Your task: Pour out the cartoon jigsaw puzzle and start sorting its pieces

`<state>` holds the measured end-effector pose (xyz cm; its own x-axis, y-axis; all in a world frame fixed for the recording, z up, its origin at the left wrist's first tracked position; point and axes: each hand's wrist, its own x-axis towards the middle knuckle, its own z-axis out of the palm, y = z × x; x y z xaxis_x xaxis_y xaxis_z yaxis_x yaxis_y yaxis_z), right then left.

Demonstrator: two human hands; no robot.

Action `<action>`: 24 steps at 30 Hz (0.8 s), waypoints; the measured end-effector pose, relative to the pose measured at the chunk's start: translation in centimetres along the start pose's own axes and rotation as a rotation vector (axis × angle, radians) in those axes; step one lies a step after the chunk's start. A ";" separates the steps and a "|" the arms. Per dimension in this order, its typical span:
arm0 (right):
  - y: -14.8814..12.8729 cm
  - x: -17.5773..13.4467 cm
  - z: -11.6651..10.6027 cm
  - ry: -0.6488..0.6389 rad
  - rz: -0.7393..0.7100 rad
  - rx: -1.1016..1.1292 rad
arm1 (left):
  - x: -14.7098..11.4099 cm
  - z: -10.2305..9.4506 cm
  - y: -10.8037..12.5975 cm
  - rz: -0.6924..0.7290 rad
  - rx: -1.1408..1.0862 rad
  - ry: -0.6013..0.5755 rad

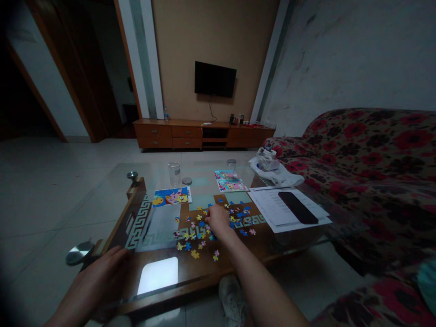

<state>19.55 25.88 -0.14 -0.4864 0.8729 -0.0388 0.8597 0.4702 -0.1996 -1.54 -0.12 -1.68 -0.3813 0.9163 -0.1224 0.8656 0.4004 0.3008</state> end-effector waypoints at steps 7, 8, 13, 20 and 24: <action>-0.6 0.0 -0.2 -0.018 0.045 -0.007 | -0.5 -1.0 2.0 0.004 0.022 -0.066; -0.6 -0.1 -0.2 -0.010 0.042 -0.002 | -0.7 -0.9 2.5 0.014 0.015 -0.068; -0.6 -0.4 -0.5 0.033 -0.012 0.036 | -1.6 0.0 5.0 0.082 0.007 -0.085; -1.3 -1.5 -1.6 0.080 -0.072 0.134 | -2.4 -0.3 7.2 0.105 0.010 -0.218; -3.5 -2.8 -1.3 0.044 -0.167 0.296 | -2.8 -0.4 7.9 0.185 0.012 -0.252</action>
<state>18.07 21.95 1.99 -0.6043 0.7945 0.0595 0.6828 0.5549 -0.4753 6.20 0.47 1.39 -0.1254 0.9464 -0.2977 0.9170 0.2251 0.3293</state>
